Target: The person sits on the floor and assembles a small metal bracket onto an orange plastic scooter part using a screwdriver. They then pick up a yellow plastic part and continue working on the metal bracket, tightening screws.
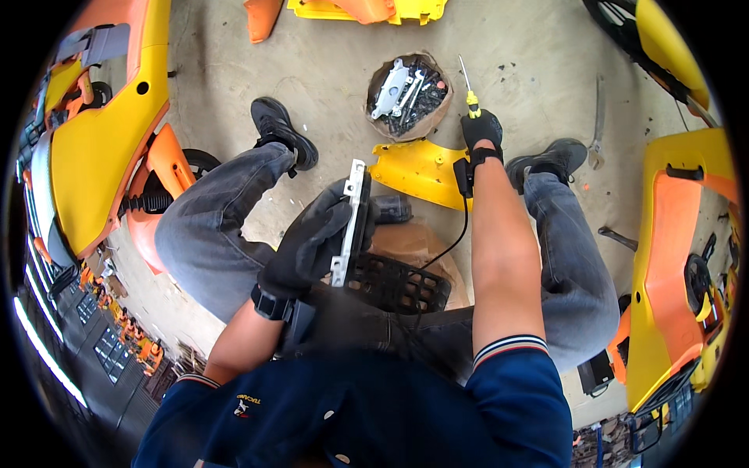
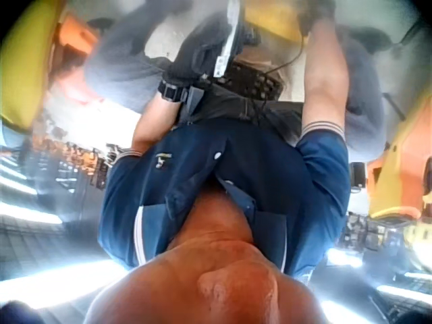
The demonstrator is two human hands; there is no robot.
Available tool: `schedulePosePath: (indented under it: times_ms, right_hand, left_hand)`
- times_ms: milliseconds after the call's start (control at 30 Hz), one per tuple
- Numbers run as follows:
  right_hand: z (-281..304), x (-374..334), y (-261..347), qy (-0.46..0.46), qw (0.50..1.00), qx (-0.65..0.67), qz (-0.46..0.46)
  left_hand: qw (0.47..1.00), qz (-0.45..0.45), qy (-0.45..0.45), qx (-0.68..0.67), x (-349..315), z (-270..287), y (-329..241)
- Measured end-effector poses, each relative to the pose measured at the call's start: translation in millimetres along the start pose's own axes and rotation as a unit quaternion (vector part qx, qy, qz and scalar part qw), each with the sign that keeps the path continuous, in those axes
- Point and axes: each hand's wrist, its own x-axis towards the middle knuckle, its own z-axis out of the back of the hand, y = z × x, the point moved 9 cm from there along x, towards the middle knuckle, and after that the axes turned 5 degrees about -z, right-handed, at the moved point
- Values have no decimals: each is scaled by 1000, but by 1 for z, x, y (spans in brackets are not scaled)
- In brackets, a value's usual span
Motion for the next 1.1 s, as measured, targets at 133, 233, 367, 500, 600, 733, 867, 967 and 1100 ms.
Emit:
schedulePosePath:
  times_ms: [133, 233, 367, 500, 600, 733, 867, 967, 1100]
  right_hand:
    - [-27, 24, -9, 3, 999, -11, -44]
    - [-35, 30, 0, 15, 997, -35, -60]
    - [-48, 40, -2, 18, 994, -62, -83]
    - [-47, 44, -1, 8, 993, -64, -97]
    - [-45, 38, -1, 37, 995, -34, -85]
    - [-47, 12, -24, 128, 984, 108, -61]
    - [-35, -65, -26, 206, 942, 250, -86]
    - [-40, -98, -48, 235, 926, 261, -134]
    - [-17, -129, -55, 168, 919, 312, -172]
  left_hand:
    - [1000, 20, 3, 5, 10, -6, -7]
    - [999, 38, -14, 7, 12, -1, -5]
    - [998, 47, -33, -15, 15, 2, -7]
    - [997, 55, -44, -31, 14, 5, -7]
    - [998, 47, -44, -22, 12, 4, -10]
    - [999, 26, -41, 4, 9, 0, -17]
    - [999, -21, -35, 4, 2, 0, -14]
    - [999, -45, -4, -3, -2, 0, -14]
    - [997, -63, -6, -39, -10, -6, -17]
